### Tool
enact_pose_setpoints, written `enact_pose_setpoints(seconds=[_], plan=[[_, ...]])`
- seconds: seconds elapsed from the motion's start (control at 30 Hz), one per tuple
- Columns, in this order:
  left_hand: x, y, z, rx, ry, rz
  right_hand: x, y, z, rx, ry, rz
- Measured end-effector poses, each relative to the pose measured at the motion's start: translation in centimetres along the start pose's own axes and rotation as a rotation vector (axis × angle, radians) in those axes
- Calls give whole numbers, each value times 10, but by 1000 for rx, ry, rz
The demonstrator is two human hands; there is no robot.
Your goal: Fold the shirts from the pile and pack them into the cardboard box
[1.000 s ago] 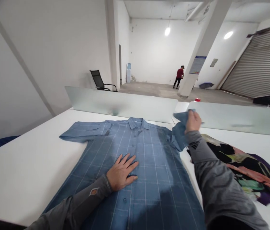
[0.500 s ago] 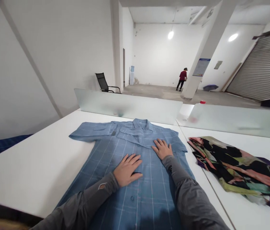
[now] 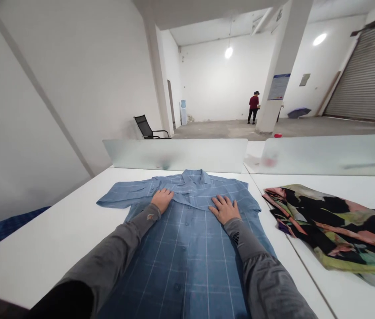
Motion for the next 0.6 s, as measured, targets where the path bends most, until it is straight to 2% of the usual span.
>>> enact_pose_setpoints(seconds=[0.07,0.13,0.23,0.33,0.43,0.6], plan=[[1,-4,1,10,-25,-4,-1,-1,-1,-7,-9,-3],[2,2,4,8,-48,11,-2,-2,-1,-2,-26,-6],[3,25,8,23,-71,23,-2,-3,-1,5,-44,-1],[14,52,6,99,-61,10,-3,-4,-2,-6,-45,-2],[45,69,2,167,-62,89,-5,-5,-5,-12,-41,0],[110,72,-4,200,-82,373,-6,-6,-7,-26,-19,14]])
Point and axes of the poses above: each hand's wrist, its own y-axis away from the middle knuckle, its own z-axis out of the back of the hand, x = y × z, the point moved 4 cm from there along -y, towards the middle knuckle, and after that the axes turned 13 degrees about -y, right-handed, at the moved point
